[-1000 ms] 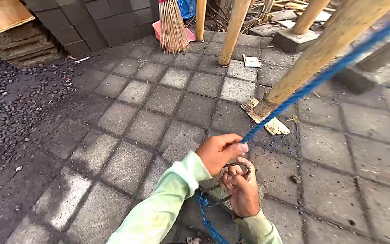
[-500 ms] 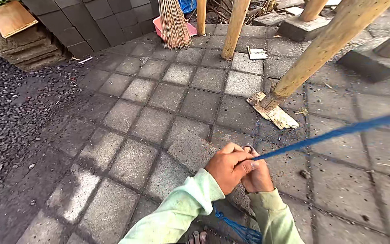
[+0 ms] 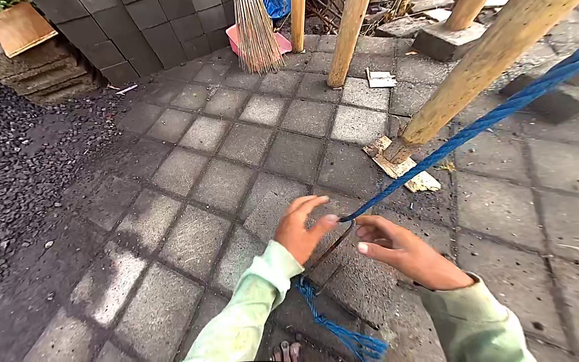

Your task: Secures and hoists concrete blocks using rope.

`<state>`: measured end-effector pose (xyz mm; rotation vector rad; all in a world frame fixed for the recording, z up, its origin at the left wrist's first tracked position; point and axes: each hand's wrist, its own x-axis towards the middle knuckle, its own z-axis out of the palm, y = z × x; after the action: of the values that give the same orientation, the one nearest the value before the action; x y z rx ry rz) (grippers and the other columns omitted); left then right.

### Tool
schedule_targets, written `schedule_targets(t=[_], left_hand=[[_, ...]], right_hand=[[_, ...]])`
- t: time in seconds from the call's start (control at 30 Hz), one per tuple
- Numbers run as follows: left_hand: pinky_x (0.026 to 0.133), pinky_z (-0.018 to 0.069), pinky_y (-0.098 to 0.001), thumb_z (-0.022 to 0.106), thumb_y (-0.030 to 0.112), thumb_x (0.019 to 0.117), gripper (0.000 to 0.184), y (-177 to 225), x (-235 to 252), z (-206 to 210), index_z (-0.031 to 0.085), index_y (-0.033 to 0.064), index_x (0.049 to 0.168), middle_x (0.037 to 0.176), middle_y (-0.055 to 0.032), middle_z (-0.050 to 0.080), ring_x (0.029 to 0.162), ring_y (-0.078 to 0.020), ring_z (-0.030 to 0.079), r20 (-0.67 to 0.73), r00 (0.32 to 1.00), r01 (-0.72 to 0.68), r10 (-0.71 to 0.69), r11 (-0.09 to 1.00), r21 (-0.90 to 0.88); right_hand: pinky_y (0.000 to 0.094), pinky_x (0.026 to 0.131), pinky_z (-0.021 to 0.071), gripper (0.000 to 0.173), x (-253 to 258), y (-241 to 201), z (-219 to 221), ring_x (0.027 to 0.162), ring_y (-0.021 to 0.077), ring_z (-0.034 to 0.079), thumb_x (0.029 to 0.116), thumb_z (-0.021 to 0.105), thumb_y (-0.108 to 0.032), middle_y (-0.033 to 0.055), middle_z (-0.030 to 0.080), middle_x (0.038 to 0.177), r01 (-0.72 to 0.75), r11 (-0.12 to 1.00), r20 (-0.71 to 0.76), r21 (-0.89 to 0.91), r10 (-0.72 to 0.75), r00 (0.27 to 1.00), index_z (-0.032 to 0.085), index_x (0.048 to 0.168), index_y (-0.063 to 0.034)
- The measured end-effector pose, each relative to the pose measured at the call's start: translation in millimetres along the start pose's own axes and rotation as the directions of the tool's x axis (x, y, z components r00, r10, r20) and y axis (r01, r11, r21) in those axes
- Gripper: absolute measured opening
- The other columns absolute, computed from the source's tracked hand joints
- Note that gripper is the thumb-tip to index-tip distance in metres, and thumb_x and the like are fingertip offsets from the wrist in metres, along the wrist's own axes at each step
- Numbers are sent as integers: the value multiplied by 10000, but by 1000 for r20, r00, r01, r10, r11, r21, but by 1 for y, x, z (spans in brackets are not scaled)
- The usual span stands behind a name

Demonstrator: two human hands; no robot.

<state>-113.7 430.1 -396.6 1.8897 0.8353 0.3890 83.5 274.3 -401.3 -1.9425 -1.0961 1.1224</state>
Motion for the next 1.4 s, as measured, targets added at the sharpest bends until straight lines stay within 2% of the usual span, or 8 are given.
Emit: schedule_targets(t=[0.2,0.4,0.57,0.67,0.8,0.93,1.17,1.4], left_hand=[[1174,312,-629,771,545,865,899,-119,15,-27,415,99,1559,1578,-262,387,1440,-458,393,-353,808,555,-471,810,189],[1101,433,-580,788,491,880,671,-122,22,-25,627,70,1377,1363,-193,640,1289,-359,593,-359,803,539,-475,837,99],[1128,418,-545,752,303,936,767,-136,-2,-21,381,-1,1534,1485,-286,489,1366,-408,498,-456,784,341,-422,906,-252],[1157,385,-544,661,301,1003,849,-118,-40,11,164,-51,1594,1582,-342,316,1441,-450,390,-400,667,354,-629,739,-573],[1096,414,-636,563,423,1048,748,-90,-69,74,265,-28,1565,1549,-318,389,1413,-463,425,-39,621,510,-783,442,-738],[1047,468,-579,641,352,1022,665,-75,-68,110,393,-61,1480,1408,-308,529,1298,-403,536,50,633,528,-773,383,-758],[989,465,-632,640,523,984,779,-71,-45,97,466,-109,1404,1347,-347,554,1251,-450,548,130,447,670,-885,235,-704],[1113,384,-605,519,480,1057,712,-48,-57,47,388,-57,1505,1520,-303,445,1406,-434,448,294,443,857,-847,304,-416]], right_hand=[[758,1179,124,1478,-28,44,64,1558,509,44,576,889,-700,240,37,1711,-285,740,-29,-609,338,941,54,1672,-165],[757,1134,231,1506,-29,56,84,1510,570,178,530,827,-784,306,85,1684,-164,578,-52,-800,205,977,68,1672,-162],[712,1125,288,1504,-22,49,77,1491,539,252,531,870,-723,301,145,1671,-170,596,-8,-785,265,964,55,1672,-181],[707,1129,288,1504,-18,40,69,1500,540,226,557,874,-714,301,109,1677,-171,596,31,-784,313,949,12,1671,-186],[728,1140,251,1488,-13,32,59,1507,543,204,557,887,-693,300,108,1679,-128,566,38,-814,271,962,36,1672,-197],[769,1166,134,1441,-5,28,43,1564,487,53,596,865,-734,219,26,1717,-100,574,93,-813,298,950,30,1673,-263],[560,1148,392,1039,30,57,-15,1380,410,484,837,826,-497,258,458,1523,-191,907,119,-375,251,961,273,1611,-81],[593,1167,352,660,20,-7,-90,1402,434,464,994,665,-441,273,488,1501,-231,765,130,-601,379,916,506,1486,-31]])
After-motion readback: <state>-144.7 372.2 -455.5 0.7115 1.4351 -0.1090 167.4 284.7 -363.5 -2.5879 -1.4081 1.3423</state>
